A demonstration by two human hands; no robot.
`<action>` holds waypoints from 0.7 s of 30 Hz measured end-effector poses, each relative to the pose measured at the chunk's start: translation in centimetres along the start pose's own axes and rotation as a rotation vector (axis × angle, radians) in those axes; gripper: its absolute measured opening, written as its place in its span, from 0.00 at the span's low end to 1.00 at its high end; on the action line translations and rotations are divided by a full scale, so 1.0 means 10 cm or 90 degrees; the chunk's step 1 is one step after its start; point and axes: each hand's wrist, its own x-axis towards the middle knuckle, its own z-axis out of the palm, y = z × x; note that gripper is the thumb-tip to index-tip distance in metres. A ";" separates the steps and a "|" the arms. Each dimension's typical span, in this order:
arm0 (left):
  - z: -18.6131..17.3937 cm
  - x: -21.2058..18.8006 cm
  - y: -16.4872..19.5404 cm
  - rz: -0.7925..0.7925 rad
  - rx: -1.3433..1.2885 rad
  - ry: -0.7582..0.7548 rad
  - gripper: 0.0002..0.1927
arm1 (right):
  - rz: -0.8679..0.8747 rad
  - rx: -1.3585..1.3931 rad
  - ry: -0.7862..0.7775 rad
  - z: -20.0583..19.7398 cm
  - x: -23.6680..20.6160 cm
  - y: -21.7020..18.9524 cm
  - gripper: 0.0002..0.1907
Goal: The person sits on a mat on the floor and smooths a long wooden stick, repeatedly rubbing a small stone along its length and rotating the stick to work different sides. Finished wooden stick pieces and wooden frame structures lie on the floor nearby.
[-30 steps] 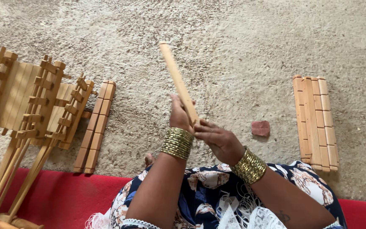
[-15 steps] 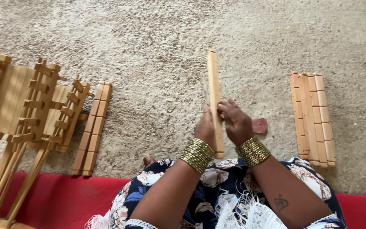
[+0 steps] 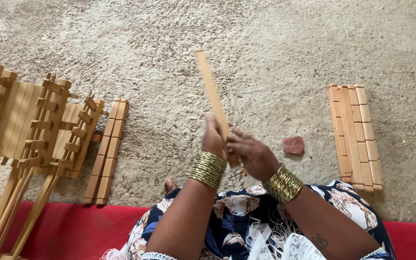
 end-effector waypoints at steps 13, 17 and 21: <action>0.06 -0.03 -0.09 -0.009 0.095 0.000 0.37 | 0.041 0.074 -0.027 0.06 -0.03 0.10 0.07; -0.16 0.18 0.16 0.124 -0.005 -0.028 0.34 | 0.028 0.062 -0.071 0.08 -0.06 -0.14 0.12; -0.12 0.20 -0.02 0.058 -0.011 -0.031 0.35 | 0.036 -0.019 -0.039 0.05 -0.04 0.06 0.10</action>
